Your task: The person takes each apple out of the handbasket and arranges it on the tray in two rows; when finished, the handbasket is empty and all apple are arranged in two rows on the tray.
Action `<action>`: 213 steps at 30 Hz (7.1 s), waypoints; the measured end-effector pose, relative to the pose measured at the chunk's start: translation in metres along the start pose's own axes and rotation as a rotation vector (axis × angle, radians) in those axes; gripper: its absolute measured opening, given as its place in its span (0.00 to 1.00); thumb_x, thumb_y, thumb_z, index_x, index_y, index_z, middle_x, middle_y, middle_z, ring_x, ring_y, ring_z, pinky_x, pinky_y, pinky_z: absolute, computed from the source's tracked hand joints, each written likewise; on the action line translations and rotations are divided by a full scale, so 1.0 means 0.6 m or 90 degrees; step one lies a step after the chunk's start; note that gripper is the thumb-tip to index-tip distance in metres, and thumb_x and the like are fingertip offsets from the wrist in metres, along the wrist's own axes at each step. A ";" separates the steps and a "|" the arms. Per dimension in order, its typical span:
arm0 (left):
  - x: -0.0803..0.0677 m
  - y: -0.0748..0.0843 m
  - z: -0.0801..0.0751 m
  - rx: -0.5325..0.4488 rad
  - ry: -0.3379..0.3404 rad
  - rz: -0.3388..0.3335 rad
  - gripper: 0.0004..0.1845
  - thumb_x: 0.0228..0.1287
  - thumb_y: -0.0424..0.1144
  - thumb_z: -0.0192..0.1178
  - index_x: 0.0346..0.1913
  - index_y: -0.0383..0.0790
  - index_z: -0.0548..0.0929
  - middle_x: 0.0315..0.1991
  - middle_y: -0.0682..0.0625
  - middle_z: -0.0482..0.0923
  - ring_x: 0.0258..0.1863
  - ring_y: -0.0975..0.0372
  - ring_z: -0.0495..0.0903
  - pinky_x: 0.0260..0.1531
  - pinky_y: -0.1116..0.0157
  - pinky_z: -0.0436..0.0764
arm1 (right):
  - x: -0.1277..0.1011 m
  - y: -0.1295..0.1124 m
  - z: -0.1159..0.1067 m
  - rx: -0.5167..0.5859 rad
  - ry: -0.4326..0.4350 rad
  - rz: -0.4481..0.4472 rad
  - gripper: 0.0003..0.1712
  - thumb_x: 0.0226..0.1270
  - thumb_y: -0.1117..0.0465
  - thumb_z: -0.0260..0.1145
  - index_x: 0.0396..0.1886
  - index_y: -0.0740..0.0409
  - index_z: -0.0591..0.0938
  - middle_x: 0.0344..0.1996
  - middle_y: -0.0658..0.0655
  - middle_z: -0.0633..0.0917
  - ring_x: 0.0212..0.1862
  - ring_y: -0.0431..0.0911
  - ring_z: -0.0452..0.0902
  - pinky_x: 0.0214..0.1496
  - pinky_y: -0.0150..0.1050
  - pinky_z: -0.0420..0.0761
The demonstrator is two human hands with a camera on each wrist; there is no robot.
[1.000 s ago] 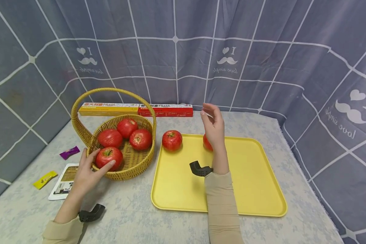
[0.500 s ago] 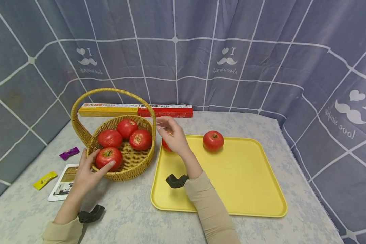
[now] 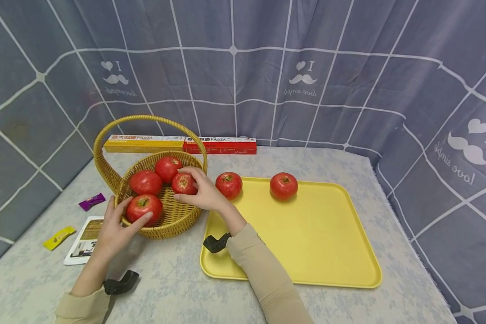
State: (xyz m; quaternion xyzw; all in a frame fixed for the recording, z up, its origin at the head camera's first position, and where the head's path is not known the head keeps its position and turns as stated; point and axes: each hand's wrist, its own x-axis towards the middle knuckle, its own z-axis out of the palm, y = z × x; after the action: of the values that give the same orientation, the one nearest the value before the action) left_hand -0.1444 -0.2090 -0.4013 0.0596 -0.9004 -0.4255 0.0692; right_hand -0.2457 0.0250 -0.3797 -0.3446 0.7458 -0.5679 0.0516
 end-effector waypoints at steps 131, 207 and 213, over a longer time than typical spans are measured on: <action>0.003 -0.003 0.002 0.002 -0.002 0.000 0.46 0.56 0.60 0.62 0.70 0.36 0.59 0.73 0.38 0.27 0.69 0.36 0.39 0.59 0.33 0.48 | -0.277 0.127 -0.361 -0.240 0.661 0.484 0.56 0.47 0.65 0.73 0.72 0.58 0.50 0.66 0.66 0.50 0.68 0.61 0.49 0.65 0.54 0.62; 0.003 0.001 -0.001 0.025 0.003 0.007 0.46 0.56 0.61 0.61 0.70 0.35 0.60 0.73 0.35 0.28 0.69 0.37 0.39 0.59 0.33 0.50 | 0.097 0.013 0.084 -0.065 -0.302 0.108 0.36 0.55 0.64 0.71 0.64 0.58 0.69 0.62 0.56 0.71 0.59 0.40 0.67 0.58 0.30 0.68; 0.002 0.000 -0.002 0.023 0.005 0.010 0.45 0.56 0.60 0.62 0.69 0.35 0.61 0.73 0.35 0.28 0.69 0.36 0.40 0.58 0.33 0.50 | 0.093 0.014 0.091 -0.109 -0.290 0.099 0.37 0.52 0.62 0.73 0.62 0.56 0.70 0.59 0.54 0.72 0.55 0.40 0.68 0.56 0.31 0.70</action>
State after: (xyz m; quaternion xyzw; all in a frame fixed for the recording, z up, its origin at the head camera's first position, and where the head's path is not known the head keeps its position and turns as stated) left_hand -0.1456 -0.2101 -0.4004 0.0553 -0.9080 -0.4084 0.0747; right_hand -0.2663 -0.0505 -0.3889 -0.4083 0.7845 -0.4048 0.2322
